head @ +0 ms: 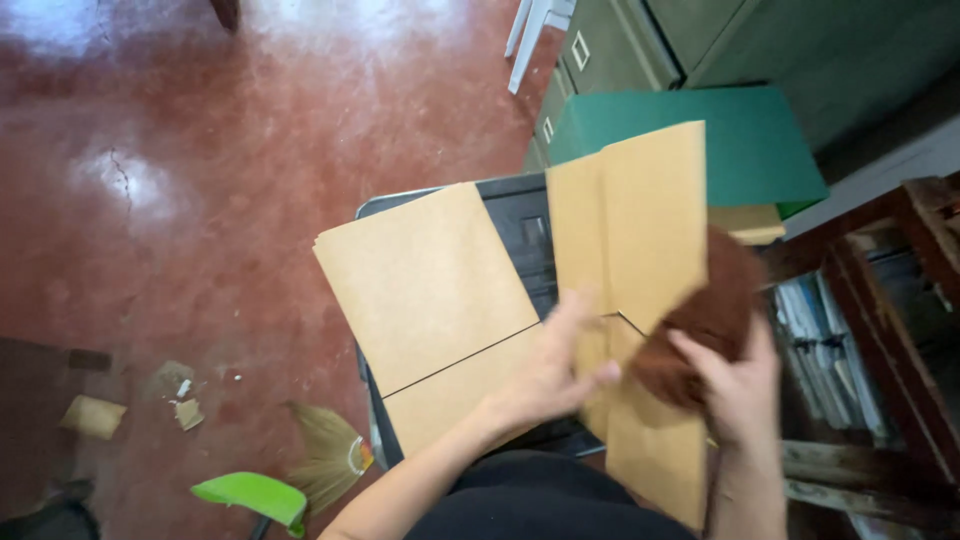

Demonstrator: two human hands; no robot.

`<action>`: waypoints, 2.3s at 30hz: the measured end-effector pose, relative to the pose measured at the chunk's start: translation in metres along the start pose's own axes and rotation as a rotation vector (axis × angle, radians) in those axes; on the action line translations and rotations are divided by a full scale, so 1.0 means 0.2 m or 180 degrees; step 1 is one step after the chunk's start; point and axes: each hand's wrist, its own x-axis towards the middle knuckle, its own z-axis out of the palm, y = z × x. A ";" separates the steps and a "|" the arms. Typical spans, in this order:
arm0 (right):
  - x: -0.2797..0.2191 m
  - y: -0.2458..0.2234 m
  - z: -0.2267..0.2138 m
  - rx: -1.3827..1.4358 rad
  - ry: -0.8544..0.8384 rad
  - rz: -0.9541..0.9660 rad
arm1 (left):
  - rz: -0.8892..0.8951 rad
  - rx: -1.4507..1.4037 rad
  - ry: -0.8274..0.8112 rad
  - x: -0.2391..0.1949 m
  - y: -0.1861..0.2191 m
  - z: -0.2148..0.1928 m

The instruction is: Wiping down and cleaning file folders with a cloth.

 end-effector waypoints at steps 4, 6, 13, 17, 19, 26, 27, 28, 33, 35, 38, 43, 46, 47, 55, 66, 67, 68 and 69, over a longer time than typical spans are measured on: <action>-0.01 -0.19 -0.09 0.1275 0.0342 0.0727 | -0.1943 -0.0884 0.0518 0.12 0.00 -0.25; -0.02 -0.17 -0.11 0.1423 0.0404 0.0784 | -0.2565 -0.1104 0.0530 0.13 -0.02 -0.35; 0.03 -0.13 -0.18 0.1690 0.0639 0.0341 | -0.1887 -0.2094 0.0536 0.01 -0.18 -0.50; 0.23 0.33 -0.10 0.1412 0.0275 0.0713 | -0.1924 -0.1582 0.0709 0.06 0.01 -0.69; 0.26 0.39 0.11 0.1138 0.0058 0.0644 | -0.2446 -0.1786 0.1089 0.05 0.03 -0.74; 0.28 0.43 0.48 0.0580 -0.0627 -0.0120 | -0.3043 -0.1067 0.1802 -0.34 -0.43 -1.03; 0.24 0.40 0.52 0.0585 -0.0656 -0.0110 | -0.3063 -0.1057 0.1824 -0.36 -0.44 -1.01; 0.20 0.37 0.56 0.0071 -0.0934 -0.0198 | -0.3471 0.0151 0.1623 -0.37 -0.47 -0.99; 0.05 0.33 0.91 -0.2056 -0.1630 -0.2957 | -0.3776 0.2517 0.0937 -0.35 -0.50 -0.81; 0.02 0.32 1.02 -0.2201 -0.2544 -0.2623 | -0.3767 0.2476 0.0975 -0.38 -0.54 -0.79; 0.28 0.37 1.22 -0.2295 -0.2117 -0.2544 | -0.3730 0.2422 0.0993 -0.37 -0.51 -0.78; 0.56 0.45 1.62 -0.2662 -0.1224 -0.1449 | -0.3620 0.2675 0.1086 -0.36 -0.49 -0.77; 0.43 0.31 1.84 -0.1986 -0.0681 -0.2665 | -0.3733 0.2554 0.1022 -0.37 -0.50 -0.78; 0.38 0.26 1.91 -0.1116 -0.0303 -0.4107 | -0.3851 0.2464 0.0973 -0.37 -0.51 -0.78; 0.50 0.50 1.90 -0.1533 -0.1042 -0.3350 | -0.3831 0.2517 0.1096 -0.45 -0.56 -0.75; 0.19 0.09 1.23 -0.0877 -0.3076 -0.2988 | -0.3647 0.2422 0.1322 -0.41 -0.53 -0.76; 0.02 0.00 1.16 -0.0830 -0.2776 -0.3694 | -0.3653 0.2427 0.1305 -0.42 -0.54 -0.76; -0.14 -0.10 1.09 -0.0771 -0.2442 -0.4397 | -0.3653 0.2442 0.1294 -0.42 -0.55 -0.77; -0.21 0.07 0.99 -0.0778 -0.2420 -0.4397 | -0.3632 0.2447 0.1289 -0.41 -0.55 -0.76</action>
